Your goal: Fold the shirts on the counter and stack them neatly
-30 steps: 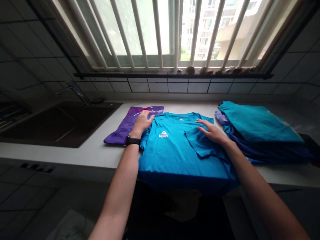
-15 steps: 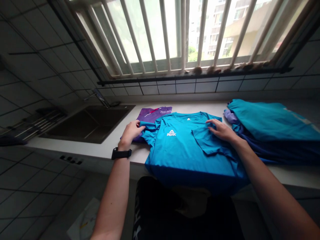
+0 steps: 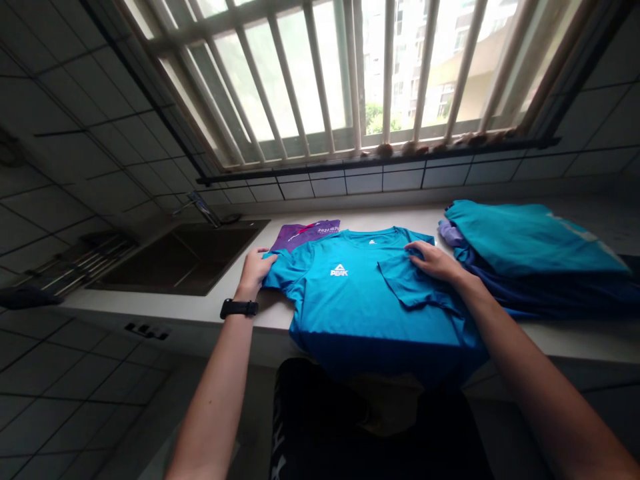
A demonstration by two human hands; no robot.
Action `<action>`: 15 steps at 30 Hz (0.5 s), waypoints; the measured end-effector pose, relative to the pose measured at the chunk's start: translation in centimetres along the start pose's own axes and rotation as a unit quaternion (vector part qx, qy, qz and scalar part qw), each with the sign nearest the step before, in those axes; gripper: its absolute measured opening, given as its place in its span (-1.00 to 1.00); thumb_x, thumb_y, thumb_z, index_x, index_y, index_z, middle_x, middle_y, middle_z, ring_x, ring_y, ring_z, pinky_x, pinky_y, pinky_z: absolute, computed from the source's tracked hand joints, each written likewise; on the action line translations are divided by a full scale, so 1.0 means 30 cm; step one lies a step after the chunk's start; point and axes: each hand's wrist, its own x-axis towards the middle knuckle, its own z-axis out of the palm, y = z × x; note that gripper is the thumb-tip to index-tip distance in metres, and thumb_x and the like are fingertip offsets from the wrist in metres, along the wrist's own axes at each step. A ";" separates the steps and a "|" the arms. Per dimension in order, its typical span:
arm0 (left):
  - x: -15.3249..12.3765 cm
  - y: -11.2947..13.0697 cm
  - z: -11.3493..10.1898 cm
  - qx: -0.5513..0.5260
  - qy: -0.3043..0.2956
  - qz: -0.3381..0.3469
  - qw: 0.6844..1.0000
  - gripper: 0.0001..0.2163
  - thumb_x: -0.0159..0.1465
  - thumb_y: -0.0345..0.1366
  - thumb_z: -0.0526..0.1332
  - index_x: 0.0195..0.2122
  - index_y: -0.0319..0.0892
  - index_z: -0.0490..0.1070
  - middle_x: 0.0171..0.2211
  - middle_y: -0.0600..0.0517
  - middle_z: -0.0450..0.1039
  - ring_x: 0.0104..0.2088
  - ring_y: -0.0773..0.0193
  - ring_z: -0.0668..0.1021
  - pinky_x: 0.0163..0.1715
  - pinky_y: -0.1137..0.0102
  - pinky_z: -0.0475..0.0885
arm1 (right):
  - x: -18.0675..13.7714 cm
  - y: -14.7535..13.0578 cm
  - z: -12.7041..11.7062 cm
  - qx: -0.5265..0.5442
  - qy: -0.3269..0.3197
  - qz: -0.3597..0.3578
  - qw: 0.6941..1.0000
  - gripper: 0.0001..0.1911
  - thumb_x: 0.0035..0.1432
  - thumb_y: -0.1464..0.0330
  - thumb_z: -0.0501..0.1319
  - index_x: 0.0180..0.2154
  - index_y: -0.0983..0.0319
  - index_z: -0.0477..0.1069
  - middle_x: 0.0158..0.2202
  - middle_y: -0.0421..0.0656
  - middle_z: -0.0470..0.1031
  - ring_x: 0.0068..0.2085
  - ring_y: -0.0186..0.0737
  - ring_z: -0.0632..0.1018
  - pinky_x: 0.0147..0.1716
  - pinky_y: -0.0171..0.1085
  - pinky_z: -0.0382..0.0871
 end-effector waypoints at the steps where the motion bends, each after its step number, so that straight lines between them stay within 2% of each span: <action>1: -0.009 0.018 0.012 0.005 0.001 0.027 1.000 -0.67 0.06 -0.33 0.39 -0.13 -0.23 0.49 -0.33 -0.05 0.59 -0.27 0.13 0.64 -0.24 0.31 0.55 | 0.001 -0.001 0.000 0.000 -0.002 -0.001 1.000 -0.65 0.27 0.30 0.17 0.06 0.18 0.49 0.13 0.05 0.58 0.17 0.12 0.57 0.24 0.09 0.41; 4: -0.074 0.114 0.070 0.025 -0.030 0.145 0.989 -0.75 0.19 -0.30 0.30 -0.11 -0.21 0.54 -0.26 -0.07 0.62 -0.20 0.13 0.65 -0.16 0.32 0.55 | 0.003 -0.001 -0.002 0.002 -0.007 -0.001 1.000 -0.66 0.27 0.30 0.18 0.05 0.17 0.49 0.12 0.04 0.58 0.17 0.11 0.57 0.24 0.07 0.41; 7: -0.194 0.235 0.146 0.039 -0.066 0.263 0.962 -0.79 0.30 -0.26 0.24 -0.10 -0.17 0.58 -0.10 -0.07 0.65 -0.06 0.12 0.64 -0.01 0.31 0.52 | 0.003 0.000 -0.002 0.003 -0.007 0.002 1.000 -0.67 0.27 0.31 0.18 0.05 0.16 0.49 0.13 0.02 0.58 0.17 0.09 0.57 0.24 0.05 0.41; 8: -0.236 0.269 0.170 0.041 -0.117 0.295 0.947 -0.77 0.33 -0.24 0.22 -0.06 -0.15 0.58 -0.07 -0.07 0.65 -0.05 0.14 0.64 0.00 0.32 0.52 | 0.002 0.001 -0.002 0.003 -0.006 0.003 1.000 -0.67 0.27 0.31 0.18 0.05 0.16 0.49 0.13 0.03 0.58 0.17 0.09 0.57 0.24 0.05 0.41; 9: -0.276 0.294 0.191 0.051 -0.199 0.315 0.927 -0.74 0.35 -0.20 0.22 0.00 -0.14 0.56 -0.08 -0.05 0.65 -0.09 0.16 0.65 -0.04 0.34 0.53 | 0.001 0.001 -0.002 0.004 -0.005 0.003 1.000 -0.66 0.27 0.31 0.18 0.05 0.17 0.49 0.13 0.03 0.58 0.17 0.09 0.57 0.24 0.05 0.41; 11: -0.334 0.317 0.226 0.084 -0.380 0.307 0.869 -0.60 0.37 -0.13 0.23 0.19 -0.09 0.46 -0.16 -0.01 0.66 -0.24 0.22 0.67 -0.19 0.39 0.55 | 0.000 0.002 -0.001 0.005 -0.001 0.003 1.000 -0.66 0.26 0.32 0.17 0.05 0.18 0.49 0.12 0.03 0.58 0.17 0.09 0.57 0.24 0.07 0.41; 12: -0.350 0.315 0.239 0.100 -0.434 0.293 0.846 -0.53 0.38 -0.09 0.23 0.28 -0.07 0.37 -0.22 0.02 0.66 -0.31 0.24 0.67 -0.26 0.40 0.54 | -0.001 0.002 0.000 0.005 0.002 0.002 1.000 -0.66 0.26 0.32 0.17 0.05 0.17 0.50 0.12 0.03 0.59 0.17 0.09 0.57 0.24 0.07 0.41; 13: -0.358 0.305 0.249 0.115 -0.455 0.284 0.836 -0.49 0.39 -0.08 0.22 0.34 -0.06 0.30 -0.26 0.04 0.65 -0.35 0.24 0.66 -0.30 0.41 0.54 | -0.002 0.002 0.000 0.005 0.005 0.000 1.000 -0.66 0.26 0.32 0.17 0.04 0.17 0.50 0.12 0.03 0.59 0.17 0.09 0.58 0.23 0.08 0.41; 15: -0.354 0.268 0.265 0.140 -0.420 0.310 0.841 -0.51 0.41 -0.10 0.21 0.33 -0.08 0.31 -0.25 0.02 0.64 -0.28 0.21 0.67 -0.22 0.37 0.55 | -0.002 0.002 0.002 0.005 0.011 -0.004 1.000 -0.66 0.26 0.32 0.17 0.04 0.17 0.50 0.11 0.03 0.59 0.16 0.09 0.58 0.23 0.07 0.42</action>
